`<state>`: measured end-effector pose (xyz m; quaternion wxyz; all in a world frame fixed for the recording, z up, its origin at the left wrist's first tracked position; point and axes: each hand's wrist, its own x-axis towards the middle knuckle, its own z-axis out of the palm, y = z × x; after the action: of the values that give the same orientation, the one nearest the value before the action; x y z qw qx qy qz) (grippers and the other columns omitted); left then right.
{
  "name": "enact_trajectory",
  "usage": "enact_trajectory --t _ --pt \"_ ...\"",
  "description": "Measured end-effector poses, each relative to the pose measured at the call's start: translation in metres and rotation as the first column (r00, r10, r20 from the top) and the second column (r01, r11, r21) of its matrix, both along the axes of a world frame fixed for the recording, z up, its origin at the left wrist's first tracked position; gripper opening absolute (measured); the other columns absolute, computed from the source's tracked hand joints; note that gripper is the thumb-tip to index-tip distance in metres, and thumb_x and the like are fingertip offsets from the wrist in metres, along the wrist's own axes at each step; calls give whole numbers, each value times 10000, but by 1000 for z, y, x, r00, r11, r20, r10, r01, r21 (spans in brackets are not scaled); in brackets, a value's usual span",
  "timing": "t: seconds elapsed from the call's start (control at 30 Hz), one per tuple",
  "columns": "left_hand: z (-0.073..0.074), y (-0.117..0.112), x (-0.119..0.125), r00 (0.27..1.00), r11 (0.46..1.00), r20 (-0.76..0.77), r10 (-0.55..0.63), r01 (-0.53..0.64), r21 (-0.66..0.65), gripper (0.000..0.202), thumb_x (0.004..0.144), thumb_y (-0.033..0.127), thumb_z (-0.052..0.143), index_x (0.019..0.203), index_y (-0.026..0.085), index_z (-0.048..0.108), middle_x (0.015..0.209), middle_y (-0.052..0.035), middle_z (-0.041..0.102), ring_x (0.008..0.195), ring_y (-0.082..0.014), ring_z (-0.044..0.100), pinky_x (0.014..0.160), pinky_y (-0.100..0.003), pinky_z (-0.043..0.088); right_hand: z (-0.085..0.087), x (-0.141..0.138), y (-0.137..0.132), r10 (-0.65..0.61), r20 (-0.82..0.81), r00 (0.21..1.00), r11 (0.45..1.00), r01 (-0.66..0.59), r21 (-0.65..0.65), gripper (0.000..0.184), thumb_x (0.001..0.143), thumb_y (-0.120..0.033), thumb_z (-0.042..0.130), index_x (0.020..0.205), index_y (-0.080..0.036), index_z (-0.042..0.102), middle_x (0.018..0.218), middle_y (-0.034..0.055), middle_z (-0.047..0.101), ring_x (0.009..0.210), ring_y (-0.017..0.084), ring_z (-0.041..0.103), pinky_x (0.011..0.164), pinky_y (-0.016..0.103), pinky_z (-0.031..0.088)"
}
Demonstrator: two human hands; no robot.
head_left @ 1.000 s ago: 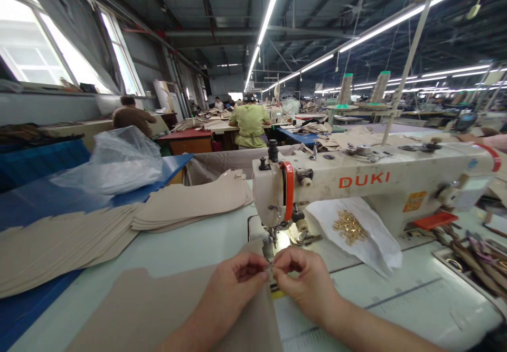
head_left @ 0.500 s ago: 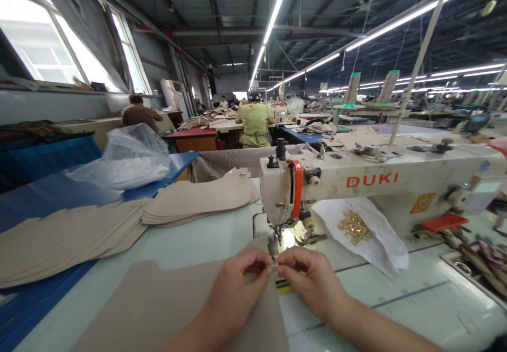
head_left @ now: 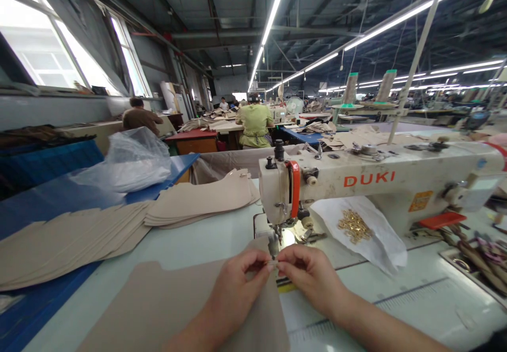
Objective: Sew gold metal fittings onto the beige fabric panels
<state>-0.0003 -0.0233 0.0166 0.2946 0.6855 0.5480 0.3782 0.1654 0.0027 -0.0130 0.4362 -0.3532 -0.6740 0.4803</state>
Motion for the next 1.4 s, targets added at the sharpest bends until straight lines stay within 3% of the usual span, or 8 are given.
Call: enact_trajectory --t 0.2,0.3,0.43,0.6,0.77,1.1,1.3,1.4 --pt "3 3 -3 996 997 -58 -63 60 -49 135 766 263 562 793 193 674 802 -24 705 783 -203 646 738 -266 488 1 2 0 -61 188 980 989 35 141 102 735 -110 522 681 -164 590 591 -36 503 555 97 442 526 191 324" --pt "3 7 -16 986 999 -161 -52 52 -3 230 797 281 531 975 195 649 1004 -58 688 948 -227 624 862 -325 479 -2 3 1 -20 147 989 998 12 56 101 716 -101 510 657 -164 561 549 -50 462 514 87 406 486 183 299" --pt "-12 9 -31 924 978 -379 51 32 209 296 842 273 449 1074 174 603 1128 -112 633 1083 -259 565 981 -443 418 -3 1 4 -2 73 997 996 8 -84 83 695 -103 524 645 -161 555 537 -54 474 499 79 405 476 173 303" --pt "-32 -1 -26 870 938 -491 39 138 319 322 845 230 444 1144 175 551 1147 -123 616 1087 -251 565 957 -450 458 5 -2 15 36 101 994 959 -6 -284 63 676 -124 575 628 -161 593 496 -56 538 429 70 464 432 160 328" --pt "-31 -6 -20 870 934 -493 22 159 321 320 845 229 450 1147 168 538 1113 -134 622 1052 -265 586 921 -457 488 19 -6 29 122 177 977 905 -37 -424 112 633 -104 609 538 -162 593 473 -43 590 368 67 496 377 150 331" --pt "-18 4 -8 896 890 -445 -4 205 406 172 833 197 466 864 196 635 899 -77 668 867 -214 624 802 -353 530 29 -12 45 249 306 919 859 -64 -508 186 605 -72 539 442 -161 545 400 -30 559 311 80 483 344 161 346" --pt "-17 12 1 849 807 -528 -7 317 499 237 835 129 404 708 185 596 725 -61 639 738 -199 585 685 -320 517 28 -10 48 259 374 891 889 -69 -453 143 610 -121 607 481 -160 559 438 -6 597 377 110 548 380 175 403" --pt "-19 14 4 843 806 -538 8 314 502 227 807 104 403 681 192 571 704 -51 627 721 -184 582 677 -294 510 28 -10 49 254 422 870 912 -70 -405 166 631 -118 600 479 -162 550 447 -3 602 381 117 557 391 186 416"
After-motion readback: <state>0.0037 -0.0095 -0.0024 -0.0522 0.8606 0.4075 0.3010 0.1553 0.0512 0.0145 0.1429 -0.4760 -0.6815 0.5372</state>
